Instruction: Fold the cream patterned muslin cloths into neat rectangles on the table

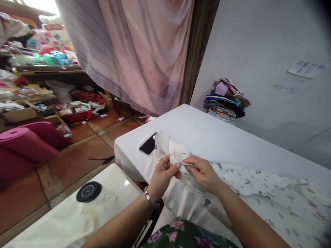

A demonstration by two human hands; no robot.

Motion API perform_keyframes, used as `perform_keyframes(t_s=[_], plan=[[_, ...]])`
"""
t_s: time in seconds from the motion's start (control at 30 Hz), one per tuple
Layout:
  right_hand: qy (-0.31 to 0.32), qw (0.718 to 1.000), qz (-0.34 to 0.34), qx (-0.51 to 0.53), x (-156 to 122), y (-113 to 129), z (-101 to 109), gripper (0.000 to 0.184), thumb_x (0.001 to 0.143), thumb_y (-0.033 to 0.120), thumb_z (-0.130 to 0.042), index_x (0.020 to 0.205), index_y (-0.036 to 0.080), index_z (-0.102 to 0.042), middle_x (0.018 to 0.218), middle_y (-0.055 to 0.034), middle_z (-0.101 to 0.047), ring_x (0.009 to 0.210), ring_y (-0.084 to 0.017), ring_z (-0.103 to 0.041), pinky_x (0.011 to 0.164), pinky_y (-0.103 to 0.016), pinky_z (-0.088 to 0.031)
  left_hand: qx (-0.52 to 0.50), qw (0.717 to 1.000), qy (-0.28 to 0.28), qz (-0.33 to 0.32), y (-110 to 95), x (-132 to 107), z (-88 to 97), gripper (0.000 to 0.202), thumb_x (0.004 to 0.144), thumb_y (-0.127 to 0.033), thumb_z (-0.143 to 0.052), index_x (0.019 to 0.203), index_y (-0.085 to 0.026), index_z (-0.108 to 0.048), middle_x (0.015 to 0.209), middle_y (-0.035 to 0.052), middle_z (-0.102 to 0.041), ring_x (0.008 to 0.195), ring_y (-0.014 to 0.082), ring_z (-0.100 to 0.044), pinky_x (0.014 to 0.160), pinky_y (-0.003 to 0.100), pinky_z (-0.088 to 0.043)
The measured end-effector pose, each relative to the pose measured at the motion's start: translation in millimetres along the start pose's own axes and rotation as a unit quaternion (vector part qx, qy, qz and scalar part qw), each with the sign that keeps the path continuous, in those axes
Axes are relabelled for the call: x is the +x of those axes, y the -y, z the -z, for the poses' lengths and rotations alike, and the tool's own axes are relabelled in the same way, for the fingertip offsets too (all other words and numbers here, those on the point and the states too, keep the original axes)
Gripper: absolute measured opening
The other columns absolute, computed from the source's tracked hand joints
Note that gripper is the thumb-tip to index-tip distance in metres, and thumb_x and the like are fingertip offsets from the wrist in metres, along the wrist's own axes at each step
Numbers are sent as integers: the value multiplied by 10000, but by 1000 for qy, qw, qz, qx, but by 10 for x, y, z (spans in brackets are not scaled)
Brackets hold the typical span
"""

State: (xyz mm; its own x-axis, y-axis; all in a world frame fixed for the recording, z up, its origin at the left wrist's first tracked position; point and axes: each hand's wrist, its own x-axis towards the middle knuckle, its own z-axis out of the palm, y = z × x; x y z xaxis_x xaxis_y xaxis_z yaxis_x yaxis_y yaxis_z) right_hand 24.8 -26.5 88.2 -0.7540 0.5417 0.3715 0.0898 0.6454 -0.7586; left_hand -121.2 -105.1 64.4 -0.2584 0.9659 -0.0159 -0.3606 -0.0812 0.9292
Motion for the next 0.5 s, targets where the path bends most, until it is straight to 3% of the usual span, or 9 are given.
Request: perform_keyframes(t_s=[0.1, 0.2, 0.37, 0.5], plan=[[-68, 995, -75, 15, -58, -82, -113, 168, 843, 223, -463, 930, 204, -605, 779, -7, -606, 686, -128, -546, 626, -233, -438, -5, 1000, -18, 16, 29, -6, 14, 287, 712, -336, -654, 839, -173, -455, 498, -52, -561, 441, 86, -514, 483, 199, -419], [-118, 989, -86, 4, -66, -123, -163, 157, 841, 232, -468, 939, 204, -587, 773, -1, -598, 671, -124, -536, 617, -228, -431, 11, 999, -30, 15, 61, -11, 19, 328, 702, -340, -662, 812, -190, -393, 468, -69, -552, 404, 89, -521, 449, 193, -423], [-70, 997, -2, -25, -64, -89, -219, 185, 857, 177, -416, 971, 210, -558, 917, -39, -606, 823, -150, -563, 733, -265, -447, 15, 1000, -14, 13, 76, -16, 9, 370, 725, -382, -626, 895, -196, -356, 480, -61, -577, 419, 129, -575, 453, 222, -463], [-53, 996, 48, -49, -86, -125, -228, 230, 852, 116, -386, 987, 214, -545, 994, -55, -600, 933, -160, -561, 810, -289, -443, 20, 1000, -9, 17, 10, -35, 16, 510, 753, -362, -586, 1155, -178, -332, 508, -40, -602, 463, 166, -611, 503, 281, -502]])
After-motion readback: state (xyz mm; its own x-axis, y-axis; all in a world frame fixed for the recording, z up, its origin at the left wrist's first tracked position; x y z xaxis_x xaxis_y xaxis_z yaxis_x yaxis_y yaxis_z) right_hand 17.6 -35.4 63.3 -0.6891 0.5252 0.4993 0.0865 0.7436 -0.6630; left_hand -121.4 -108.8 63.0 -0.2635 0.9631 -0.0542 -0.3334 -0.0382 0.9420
